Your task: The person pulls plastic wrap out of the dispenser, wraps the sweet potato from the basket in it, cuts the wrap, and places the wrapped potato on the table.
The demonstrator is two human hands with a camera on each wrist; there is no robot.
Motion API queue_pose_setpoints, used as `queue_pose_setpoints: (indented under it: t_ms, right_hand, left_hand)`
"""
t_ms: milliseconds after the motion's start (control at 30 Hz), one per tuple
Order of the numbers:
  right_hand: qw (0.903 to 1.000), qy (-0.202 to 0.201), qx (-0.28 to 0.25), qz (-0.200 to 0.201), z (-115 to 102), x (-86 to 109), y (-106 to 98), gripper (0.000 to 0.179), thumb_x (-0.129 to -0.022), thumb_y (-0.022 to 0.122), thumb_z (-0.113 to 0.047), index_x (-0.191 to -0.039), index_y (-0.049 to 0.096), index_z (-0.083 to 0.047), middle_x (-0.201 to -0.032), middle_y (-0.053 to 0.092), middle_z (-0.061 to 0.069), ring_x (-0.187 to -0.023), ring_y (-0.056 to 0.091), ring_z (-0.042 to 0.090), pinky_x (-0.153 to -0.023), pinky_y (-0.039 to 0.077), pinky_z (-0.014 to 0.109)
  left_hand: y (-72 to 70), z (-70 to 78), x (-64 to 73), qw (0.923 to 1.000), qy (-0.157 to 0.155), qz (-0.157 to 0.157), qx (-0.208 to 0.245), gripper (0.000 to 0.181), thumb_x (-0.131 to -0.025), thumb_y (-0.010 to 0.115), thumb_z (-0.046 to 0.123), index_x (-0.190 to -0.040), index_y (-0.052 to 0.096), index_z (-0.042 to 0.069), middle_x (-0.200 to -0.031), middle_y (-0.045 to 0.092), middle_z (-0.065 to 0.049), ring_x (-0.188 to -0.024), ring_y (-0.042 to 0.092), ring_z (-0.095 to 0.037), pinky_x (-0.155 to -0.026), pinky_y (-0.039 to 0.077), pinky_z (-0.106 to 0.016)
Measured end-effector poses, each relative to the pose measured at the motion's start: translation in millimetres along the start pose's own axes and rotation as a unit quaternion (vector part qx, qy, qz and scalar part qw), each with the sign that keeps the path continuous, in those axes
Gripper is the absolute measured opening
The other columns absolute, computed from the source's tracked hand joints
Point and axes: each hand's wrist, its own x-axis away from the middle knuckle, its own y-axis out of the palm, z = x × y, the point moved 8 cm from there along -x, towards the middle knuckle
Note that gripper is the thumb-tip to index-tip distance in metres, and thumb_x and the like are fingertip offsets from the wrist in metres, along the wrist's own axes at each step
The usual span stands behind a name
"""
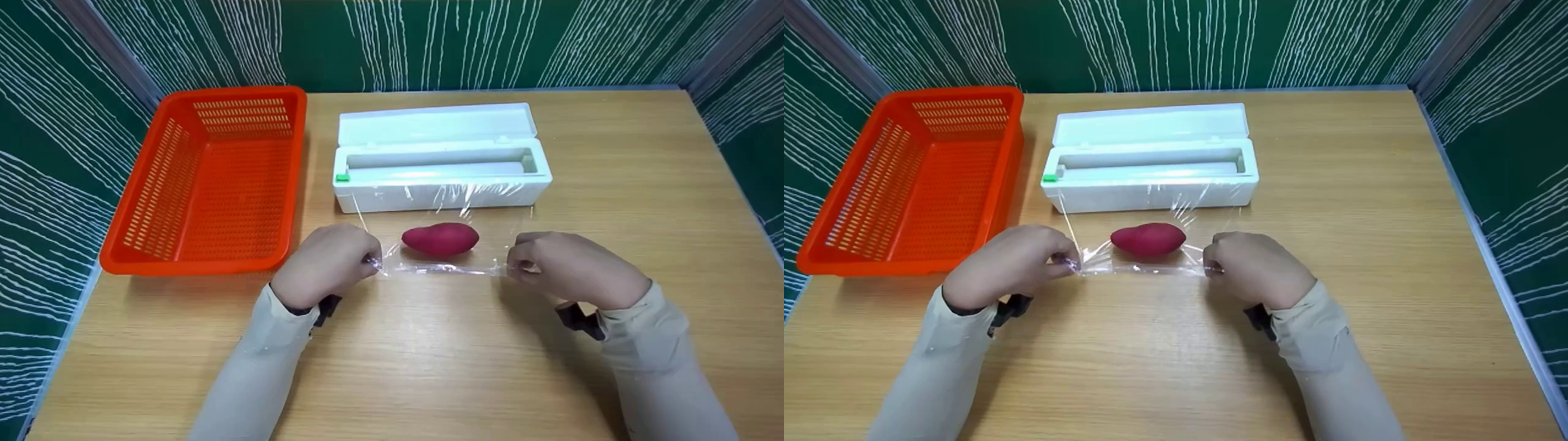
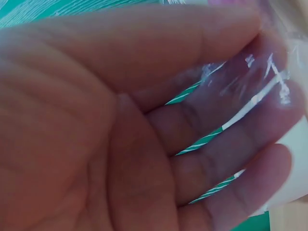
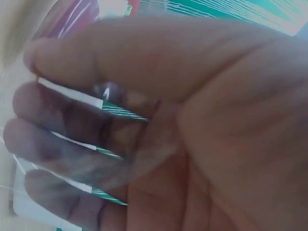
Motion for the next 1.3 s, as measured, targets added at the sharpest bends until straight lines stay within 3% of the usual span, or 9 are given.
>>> queue_pose_setpoints:
  t_ms: [200, 367, 567, 767, 1033, 1167, 1300]
  right_hand:
    - [0.9997, -0.020, -0.014, -0.005, -4.5, 0.5, -1.3, 0.012, -0.089, 0.076, -0.004, -0.087, 0.074, -0.015, -0.081, 0.062, -0.011, -0.072, 0.055, 0.006, -0.068, 0.054, 0.031]
    - [0.9996, -0.020, -0.022, -0.001, -4.8, 2.8, -6.6, 0.016, -0.088, 0.077, 0.001, -0.097, 0.078, -0.012, -0.090, 0.069, -0.007, -0.079, 0.062, 0.007, -0.074, 0.058, 0.034]
    - [0.9997, -0.003, -0.021, 0.013, -0.8, 3.8, -11.8, 0.019, -0.089, 0.075, 0.002, -0.104, 0.078, -0.009, -0.095, 0.072, -0.003, -0.082, 0.065, 0.012, -0.077, 0.059, 0.039]
    - [0.9993, 0.023, -0.025, 0.012, 2.9, 5.0, -15.5, 0.018, -0.091, 0.075, -0.001, -0.106, 0.070, -0.010, -0.092, 0.071, -0.003, -0.082, 0.066, 0.012, -0.076, 0.058, 0.039]
    - [0.9966, -0.035, 0.001, 0.074, -4.2, 6.8, -26.2, 0.015, -0.089, 0.079, -0.002, -0.101, 0.076, -0.011, -0.093, 0.071, -0.004, -0.077, 0.063, 0.007, -0.070, 0.059, 0.032]
    - [0.9961, -0.038, 0.006, 0.080, -3.8, 7.0, -28.4, 0.014, -0.089, 0.079, -0.003, -0.099, 0.077, -0.011, -0.090, 0.070, -0.004, -0.075, 0.061, 0.006, -0.068, 0.059, 0.030]
    - [0.9963, -0.025, 0.007, 0.082, -1.7, 6.9, -30.4, 0.013, -0.090, 0.078, -0.004, -0.100, 0.076, -0.011, -0.091, 0.070, -0.003, -0.074, 0.061, 0.007, -0.068, 0.058, 0.031]
  left_hand:
    - [-3.6, -2.8, 3.9, 0.9999, -0.011, -0.012, 0.004, 0.020, -0.091, 0.062, 0.004, -0.082, 0.076, 0.015, -0.077, 0.065, 0.004, -0.071, 0.055, -0.018, -0.065, 0.042, -0.033]
    - [-9.4, -5.5, 6.7, 0.9999, -0.014, 0.000, 0.009, 0.012, -0.097, 0.068, 0.012, -0.090, 0.077, 0.014, -0.080, 0.067, 0.003, -0.073, 0.058, -0.018, -0.068, 0.046, -0.035]
    - [-14.8, -4.9, 8.6, 0.9997, 0.003, 0.021, 0.011, 0.012, -0.097, 0.066, 0.007, -0.098, 0.077, 0.012, -0.090, 0.073, 0.001, -0.077, 0.062, -0.019, -0.072, 0.052, -0.037]
    - [-15.7, -5.0, 6.8, 0.9994, 0.006, 0.032, 0.010, 0.009, -0.099, 0.066, 0.014, -0.092, 0.071, 0.013, -0.079, 0.065, 0.002, -0.071, 0.056, -0.019, -0.067, 0.047, -0.034]
    - [-18.1, -6.4, 5.8, 0.9990, 0.004, 0.045, -0.004, 0.009, -0.099, 0.066, 0.016, -0.095, 0.073, 0.012, -0.089, 0.066, 0.000, -0.079, 0.060, -0.019, -0.072, 0.052, -0.037]
    - [-19.9, -7.7, 6.9, 0.9990, -0.001, 0.046, 0.001, 0.009, -0.100, 0.068, 0.019, -0.097, 0.073, 0.012, -0.090, 0.067, 0.000, -0.080, 0.060, -0.019, -0.074, 0.053, -0.036]
    - [-21.8, -8.8, 7.5, 0.9986, -0.001, 0.051, 0.017, 0.014, -0.101, 0.068, 0.020, -0.090, 0.072, 0.013, -0.084, 0.064, 0.001, -0.076, 0.057, -0.018, -0.070, 0.049, -0.033]
